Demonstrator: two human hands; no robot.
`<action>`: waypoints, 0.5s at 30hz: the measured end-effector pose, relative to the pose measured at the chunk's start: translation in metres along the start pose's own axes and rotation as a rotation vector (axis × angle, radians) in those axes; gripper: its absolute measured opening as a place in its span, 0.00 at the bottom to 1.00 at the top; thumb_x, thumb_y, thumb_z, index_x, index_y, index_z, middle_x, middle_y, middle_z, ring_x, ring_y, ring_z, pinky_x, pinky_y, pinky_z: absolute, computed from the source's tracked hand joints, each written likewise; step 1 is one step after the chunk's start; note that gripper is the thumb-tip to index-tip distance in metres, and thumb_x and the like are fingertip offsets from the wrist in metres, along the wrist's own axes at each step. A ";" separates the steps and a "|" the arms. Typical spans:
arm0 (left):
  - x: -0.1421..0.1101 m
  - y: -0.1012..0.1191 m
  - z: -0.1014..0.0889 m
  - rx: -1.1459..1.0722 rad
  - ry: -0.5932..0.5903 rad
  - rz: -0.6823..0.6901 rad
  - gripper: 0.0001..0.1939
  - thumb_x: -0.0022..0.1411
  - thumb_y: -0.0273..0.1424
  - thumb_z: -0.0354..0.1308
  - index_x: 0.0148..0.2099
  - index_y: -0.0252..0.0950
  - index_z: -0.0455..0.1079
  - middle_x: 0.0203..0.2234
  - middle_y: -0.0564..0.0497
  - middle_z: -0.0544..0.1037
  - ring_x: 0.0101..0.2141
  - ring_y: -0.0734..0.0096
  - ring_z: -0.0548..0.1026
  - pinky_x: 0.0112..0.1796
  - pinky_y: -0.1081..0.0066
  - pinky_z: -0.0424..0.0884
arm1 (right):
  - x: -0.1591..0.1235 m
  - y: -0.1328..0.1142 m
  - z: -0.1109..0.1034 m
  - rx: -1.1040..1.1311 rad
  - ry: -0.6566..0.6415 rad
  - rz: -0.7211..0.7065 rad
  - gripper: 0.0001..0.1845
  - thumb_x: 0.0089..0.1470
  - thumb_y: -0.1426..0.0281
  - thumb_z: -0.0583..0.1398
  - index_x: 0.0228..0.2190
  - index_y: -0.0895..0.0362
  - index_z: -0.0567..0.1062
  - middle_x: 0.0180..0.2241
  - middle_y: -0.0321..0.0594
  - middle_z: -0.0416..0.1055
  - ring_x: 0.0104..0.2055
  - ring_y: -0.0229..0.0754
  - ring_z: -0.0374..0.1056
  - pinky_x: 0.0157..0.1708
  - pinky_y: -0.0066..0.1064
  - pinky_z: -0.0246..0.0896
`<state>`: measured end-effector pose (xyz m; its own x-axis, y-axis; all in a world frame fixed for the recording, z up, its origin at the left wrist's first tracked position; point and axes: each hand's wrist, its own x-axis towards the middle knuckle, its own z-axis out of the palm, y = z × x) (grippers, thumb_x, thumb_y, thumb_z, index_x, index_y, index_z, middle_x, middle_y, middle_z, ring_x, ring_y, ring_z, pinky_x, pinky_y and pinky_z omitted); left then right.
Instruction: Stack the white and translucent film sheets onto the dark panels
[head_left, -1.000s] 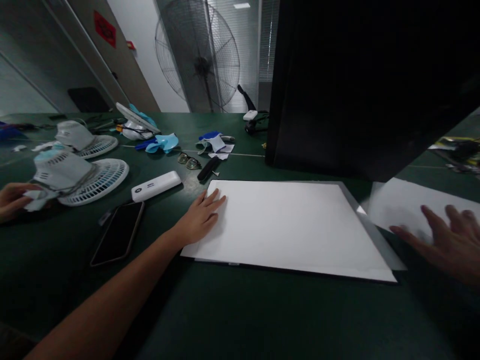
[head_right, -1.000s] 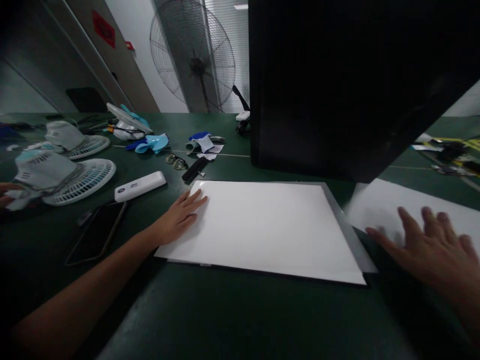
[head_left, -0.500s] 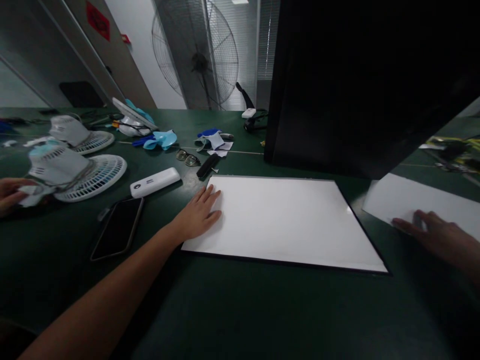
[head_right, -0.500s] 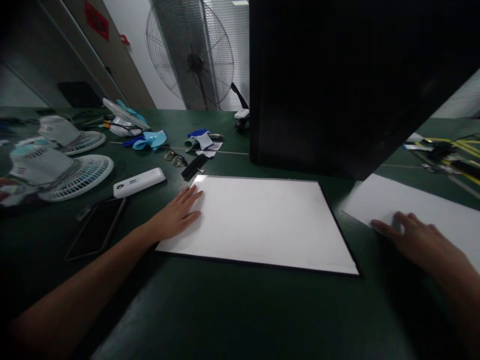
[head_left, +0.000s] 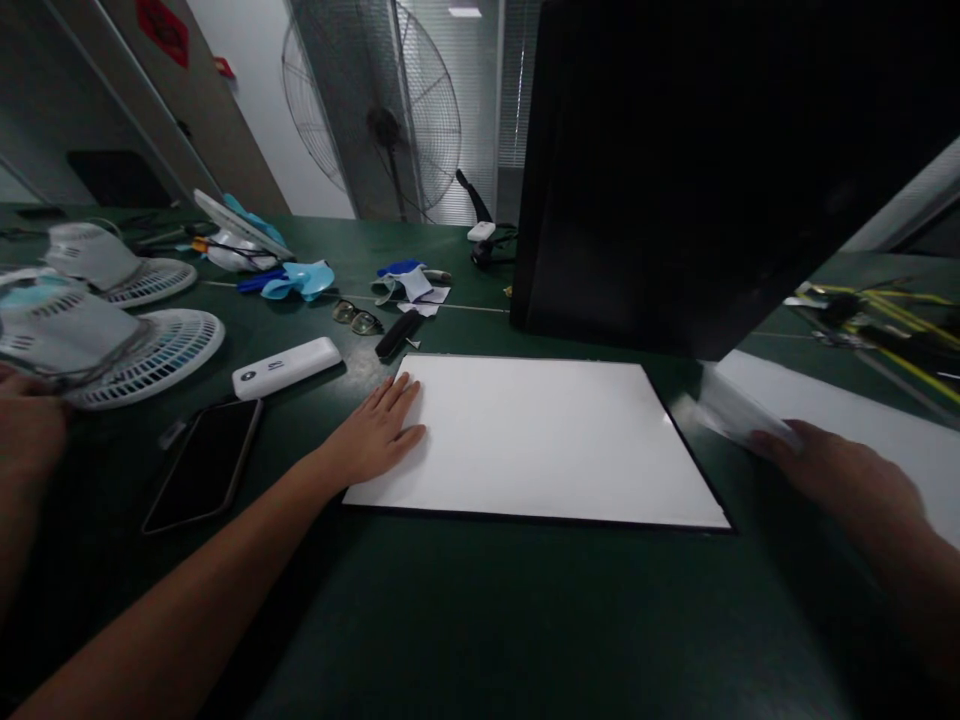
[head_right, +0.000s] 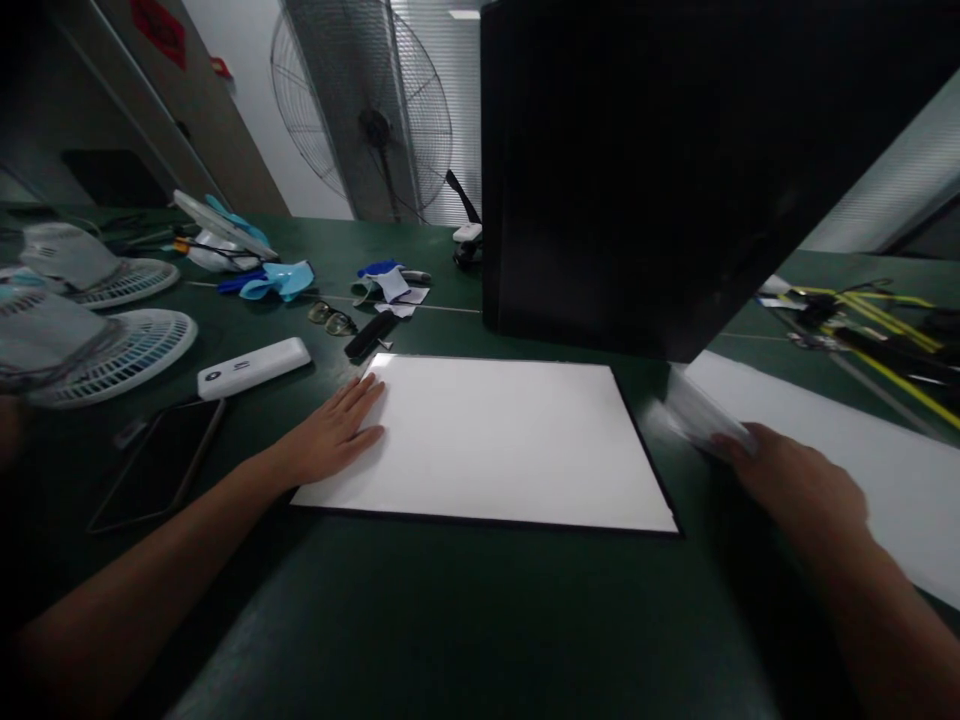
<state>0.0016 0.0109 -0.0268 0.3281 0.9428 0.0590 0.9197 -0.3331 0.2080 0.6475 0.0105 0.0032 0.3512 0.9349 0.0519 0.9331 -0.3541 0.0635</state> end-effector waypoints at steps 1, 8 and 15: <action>0.000 0.000 0.000 -0.004 0.007 0.001 0.43 0.76 0.56 0.42 0.80 0.32 0.49 0.78 0.36 0.48 0.77 0.41 0.45 0.74 0.45 0.47 | -0.007 -0.001 -0.009 -0.007 -0.015 0.024 0.41 0.71 0.42 0.44 0.60 0.60 0.76 0.48 0.63 0.76 0.37 0.57 0.74 0.34 0.47 0.62; 0.001 -0.002 -0.001 -0.021 0.033 0.024 0.42 0.76 0.55 0.44 0.80 0.34 0.51 0.78 0.36 0.50 0.76 0.38 0.49 0.72 0.40 0.50 | -0.067 -0.058 -0.057 0.005 -0.096 -0.082 0.42 0.70 0.39 0.40 0.57 0.55 0.77 0.46 0.56 0.77 0.38 0.57 0.74 0.37 0.48 0.68; 0.005 0.007 -0.007 -0.008 0.027 -0.020 0.48 0.73 0.63 0.39 0.77 0.30 0.55 0.77 0.33 0.54 0.75 0.38 0.54 0.71 0.41 0.54 | -0.143 -0.152 -0.038 0.206 -0.104 -0.631 0.47 0.68 0.36 0.47 0.73 0.54 0.61 0.69 0.49 0.62 0.65 0.60 0.66 0.63 0.58 0.68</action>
<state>0.0078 0.0132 -0.0180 0.3032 0.9494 0.0812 0.9244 -0.3138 0.2167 0.4521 -0.0702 0.0242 -0.2704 0.9623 -0.0296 0.9541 0.2637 -0.1419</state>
